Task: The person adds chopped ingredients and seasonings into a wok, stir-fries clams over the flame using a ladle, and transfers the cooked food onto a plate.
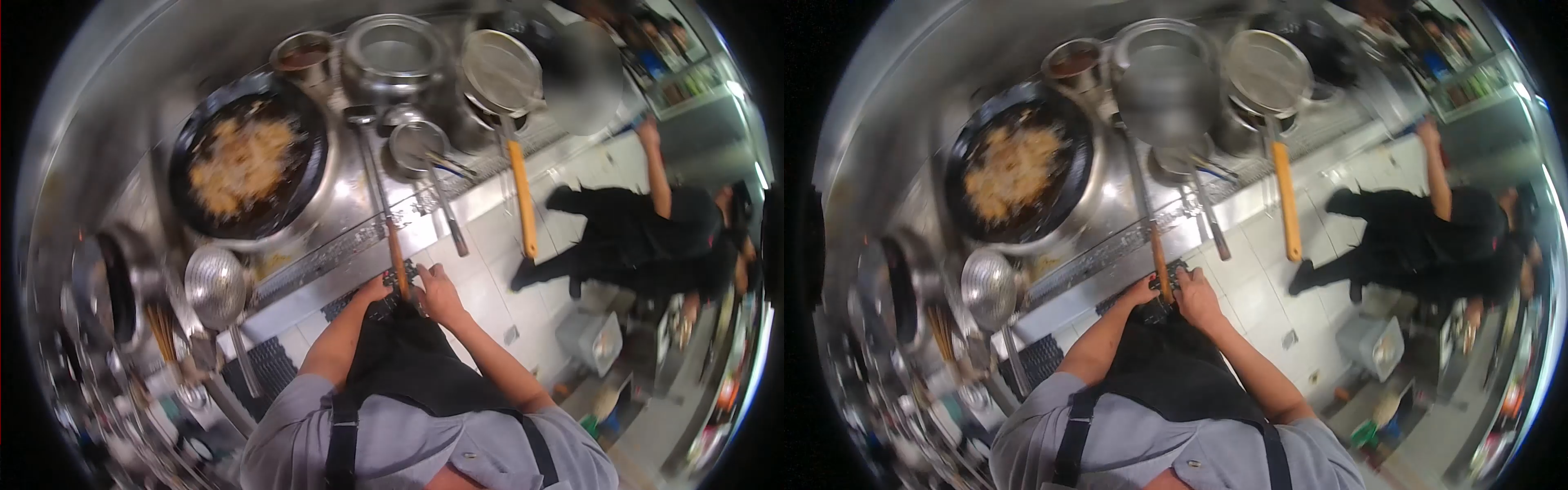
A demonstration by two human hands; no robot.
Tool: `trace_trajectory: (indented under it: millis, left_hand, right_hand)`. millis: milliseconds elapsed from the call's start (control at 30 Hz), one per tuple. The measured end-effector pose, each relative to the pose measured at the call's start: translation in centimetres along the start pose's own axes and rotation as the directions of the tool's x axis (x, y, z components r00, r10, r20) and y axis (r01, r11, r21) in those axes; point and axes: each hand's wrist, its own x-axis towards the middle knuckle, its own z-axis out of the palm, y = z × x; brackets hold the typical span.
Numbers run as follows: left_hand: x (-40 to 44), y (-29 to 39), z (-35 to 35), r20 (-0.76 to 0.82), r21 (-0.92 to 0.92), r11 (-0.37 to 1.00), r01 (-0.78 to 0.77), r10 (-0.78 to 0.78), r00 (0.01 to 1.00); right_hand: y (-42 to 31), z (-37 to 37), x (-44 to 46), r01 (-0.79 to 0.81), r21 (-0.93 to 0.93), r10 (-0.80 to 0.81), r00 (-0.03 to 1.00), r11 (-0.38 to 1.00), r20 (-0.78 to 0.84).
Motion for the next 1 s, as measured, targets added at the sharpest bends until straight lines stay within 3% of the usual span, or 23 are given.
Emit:
trace_trajectory:
  millis: [67,100,200,233,333,367,400,500,600,733,800,867,933,1000]
  left_hand:
    - [-2.7,1.7,-0.5,0.006,-0.015,1.0,0.01,-0.01,1.0]
    - [-3.2,1.9,-0.3,0.05,0.061,0.996,0.066,-0.069,0.996]
    - [-4.8,2.5,1.3,-0.069,0.246,0.969,-0.007,0.025,0.997]
    - [-5.1,2.2,2.4,-0.165,0.249,0.969,-0.007,0.049,0.985]
    - [-5.8,3.6,2.6,-0.195,0.281,0.957,0.069,-0.013,0.981]
    - [-5.7,3.3,2.8,-0.185,0.253,0.964,0.079,-0.031,0.982]
    - [-5.9,3.8,2.6,-0.173,0.252,0.962,0.105,-0.062,0.983]
    - [-6.7,5.0,1.6,-0.164,0.239,0.961,0.141,-0.103,0.981]
    - [-5.8,3.9,2.6,-0.197,0.203,0.974,0.104,-0.064,0.978]
    - [-9.2,4.4,2.6,-0.27,0.213,0.974,0.074,-0.014,0.963]
    - [-11.0,3.3,1.9,-0.327,0.2,0.976,0.084,-0.014,0.945]
    - [-14.4,0.3,2.6,-0.351,0.123,0.984,0.128,-0.077,0.933]
    - [-17.1,-7.0,4.8,-0.4,0.067,0.994,0.09,-0.056,0.915]
    - [-23.6,-10.1,4.6,-0.414,-0.063,0.967,0.245,-0.249,0.876]
  right_hand:
    - [0.8,1.7,2.4,0.091,0.02,-0.09,0.996,0.996,-0.023]
    - [1.0,2.6,3.6,0.138,0.029,-0.137,0.99,0.99,-0.028]
    - [2.5,6.6,7.1,0.084,0.136,-0.082,0.996,0.987,-0.02]
    - [4.9,9.3,8.3,0.16,0.07,-0.145,0.973,0.985,-0.18]
    - [6.3,8.9,10.4,0.167,0.317,-0.089,0.965,0.934,-0.247]
    - [4.0,5.6,9.8,-0.055,0.538,0.095,0.994,0.841,-0.046]
    - [0.4,0.9,8.8,-0.299,0.675,0.231,0.954,0.674,0.191]
    - [-0.3,-2.7,5.4,-0.068,0.575,0.101,0.995,0.815,-0.025]
    - [-2.3,-8.4,2.9,-0.244,0.66,0.1,0.963,0.71,0.248]
    - [-8.9,-14.2,3.2,-0.193,0.601,0.01,0.956,0.775,0.293]
    - [-11.2,-15.1,4.2,-0.109,0.413,-0.021,0.955,0.904,0.297]
    - [-9.9,-13.4,6.4,0.158,0.215,-0.203,0.958,0.964,0.204]
    - [-11.6,-12.6,7.7,0.175,0.19,-0.219,0.945,0.966,0.242]
    - [-15.5,-12.7,7.5,-0.073,0.327,-0.072,0.909,0.942,0.41]
